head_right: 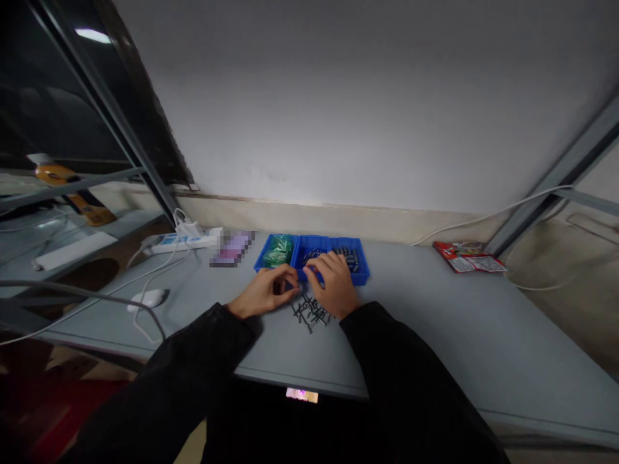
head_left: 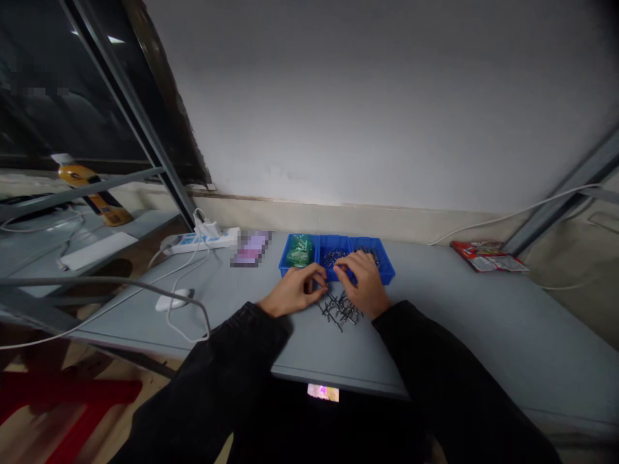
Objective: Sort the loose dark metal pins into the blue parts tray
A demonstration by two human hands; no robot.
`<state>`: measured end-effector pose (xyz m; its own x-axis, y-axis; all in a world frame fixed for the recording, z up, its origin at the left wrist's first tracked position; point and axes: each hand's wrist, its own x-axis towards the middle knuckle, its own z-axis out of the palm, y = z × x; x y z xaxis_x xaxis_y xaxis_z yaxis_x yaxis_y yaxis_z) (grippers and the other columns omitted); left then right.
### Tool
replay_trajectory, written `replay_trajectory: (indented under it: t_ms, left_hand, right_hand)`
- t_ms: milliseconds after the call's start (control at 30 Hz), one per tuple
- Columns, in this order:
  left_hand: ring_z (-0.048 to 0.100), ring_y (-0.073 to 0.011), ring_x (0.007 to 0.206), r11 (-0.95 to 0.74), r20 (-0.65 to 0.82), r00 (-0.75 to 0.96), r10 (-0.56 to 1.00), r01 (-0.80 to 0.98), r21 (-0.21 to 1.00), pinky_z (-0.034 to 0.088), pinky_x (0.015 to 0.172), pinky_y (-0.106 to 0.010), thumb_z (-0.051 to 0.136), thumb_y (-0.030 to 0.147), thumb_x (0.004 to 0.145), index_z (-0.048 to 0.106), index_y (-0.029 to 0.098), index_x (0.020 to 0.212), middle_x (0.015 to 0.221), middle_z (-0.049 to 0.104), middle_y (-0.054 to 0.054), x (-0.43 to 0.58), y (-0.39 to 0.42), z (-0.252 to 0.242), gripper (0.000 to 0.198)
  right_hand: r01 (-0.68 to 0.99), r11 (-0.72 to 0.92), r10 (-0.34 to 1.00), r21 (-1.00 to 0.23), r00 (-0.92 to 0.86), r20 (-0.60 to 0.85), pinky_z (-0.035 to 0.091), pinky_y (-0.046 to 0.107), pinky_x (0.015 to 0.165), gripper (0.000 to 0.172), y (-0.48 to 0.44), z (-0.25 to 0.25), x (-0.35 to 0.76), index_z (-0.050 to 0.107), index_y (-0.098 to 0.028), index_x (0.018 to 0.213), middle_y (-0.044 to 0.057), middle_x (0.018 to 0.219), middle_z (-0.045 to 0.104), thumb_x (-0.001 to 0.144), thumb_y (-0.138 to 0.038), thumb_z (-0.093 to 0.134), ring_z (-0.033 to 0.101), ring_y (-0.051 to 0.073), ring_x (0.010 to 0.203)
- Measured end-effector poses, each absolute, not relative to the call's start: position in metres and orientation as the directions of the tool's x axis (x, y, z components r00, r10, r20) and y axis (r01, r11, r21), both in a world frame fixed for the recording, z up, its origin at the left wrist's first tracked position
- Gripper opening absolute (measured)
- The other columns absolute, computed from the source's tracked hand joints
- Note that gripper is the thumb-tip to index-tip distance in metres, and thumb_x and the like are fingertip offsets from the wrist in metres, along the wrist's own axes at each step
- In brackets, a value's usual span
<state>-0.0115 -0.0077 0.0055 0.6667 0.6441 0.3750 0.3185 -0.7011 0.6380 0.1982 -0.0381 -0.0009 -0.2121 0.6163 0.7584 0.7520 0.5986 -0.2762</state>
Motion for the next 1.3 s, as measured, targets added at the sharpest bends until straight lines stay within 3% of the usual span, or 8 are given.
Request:
replay_trajectory:
  t_ms: [300, 600, 833, 1067, 1300]
  left_hand:
    - [0.054, -0.0087, 0.057, -0.693, 0.419, 0.615, 0.668, 0.310, 0.651, 0.041, 0.055, -0.021, 0.069, 0.028, 0.088, 0.052, 0.018, 0.102, 0.084, 0.070, 0.000, -0.0111, -0.0080, 0.0024, 0.024]
    - [0.053, -0.0103, 0.061, -0.705, 0.451, 0.578, 0.680, 0.348, 0.617, 0.043, 0.060, -0.023, 0.069, 0.041, 0.090, 0.064, 0.015, 0.100, 0.074, 0.063, 0.000, -0.0106, -0.0066, 0.0055, 0.028]
    - [0.060, -0.0145, 0.076, -0.777, 0.466, 0.658, 0.592, 0.312, 0.546, 0.045, 0.071, -0.027, 0.056, 0.036, 0.100, 0.070, 0.015, 0.099, 0.089, 0.070, -0.006, -0.0124, -0.0067, 0.0075, 0.026]
    - [0.063, -0.0147, 0.080, -0.777, 0.474, 0.642, 0.602, 0.337, 0.531, 0.046, 0.074, -0.028, 0.055, 0.030, 0.100, 0.070, 0.015, 0.100, 0.092, 0.071, -0.005, -0.0121, -0.0053, 0.0057, 0.021]
    - [0.058, -0.0136, 0.072, -0.789, 0.464, 0.656, 0.595, 0.367, 0.494, 0.044, 0.070, -0.027, 0.053, 0.029, 0.100, 0.069, 0.015, 0.098, 0.085, 0.069, -0.004, -0.0117, -0.0075, 0.0076, 0.022]
  right_hand:
    - [0.638, 0.721, 0.625, -0.271, -0.431, 0.651, 0.039, 0.036, 0.084, 0.017, -0.0391, -0.0073, 0.1932, 0.059, -0.019, 0.084, 0.003, 0.085, 0.063, 0.098, -0.026, 0.054, 0.052, 0.019, 0.086]
    - [0.622, 0.717, 0.631, -0.315, -0.387, 0.672, 0.044, 0.035, 0.079, 0.023, -0.0372, -0.0083, 0.1941, 0.056, -0.020, 0.081, 0.004, 0.079, 0.060, 0.101, -0.023, 0.046, 0.054, 0.019, 0.081]
    - [0.615, 0.714, 0.630, -0.334, -0.357, 0.689, 0.044, 0.033, 0.075, 0.028, -0.0364, -0.0090, 0.1947, 0.053, -0.020, 0.079, 0.003, 0.076, 0.058, 0.104, -0.028, 0.043, 0.054, 0.018, 0.078]
    - [0.604, 0.687, 0.688, -0.404, -0.360, 0.630, 0.047, 0.032, 0.079, 0.007, -0.0427, -0.0057, 0.1941, 0.056, -0.020, 0.101, 0.005, 0.091, 0.062, 0.099, -0.023, 0.050, 0.059, 0.018, 0.085]
    - [0.608, 0.698, 0.671, -0.378, -0.371, 0.642, 0.046, 0.032, 0.076, 0.014, -0.0388, -0.0057, 0.1937, 0.053, -0.021, 0.092, 0.004, 0.087, 0.060, 0.101, -0.019, 0.043, 0.057, 0.019, 0.082]
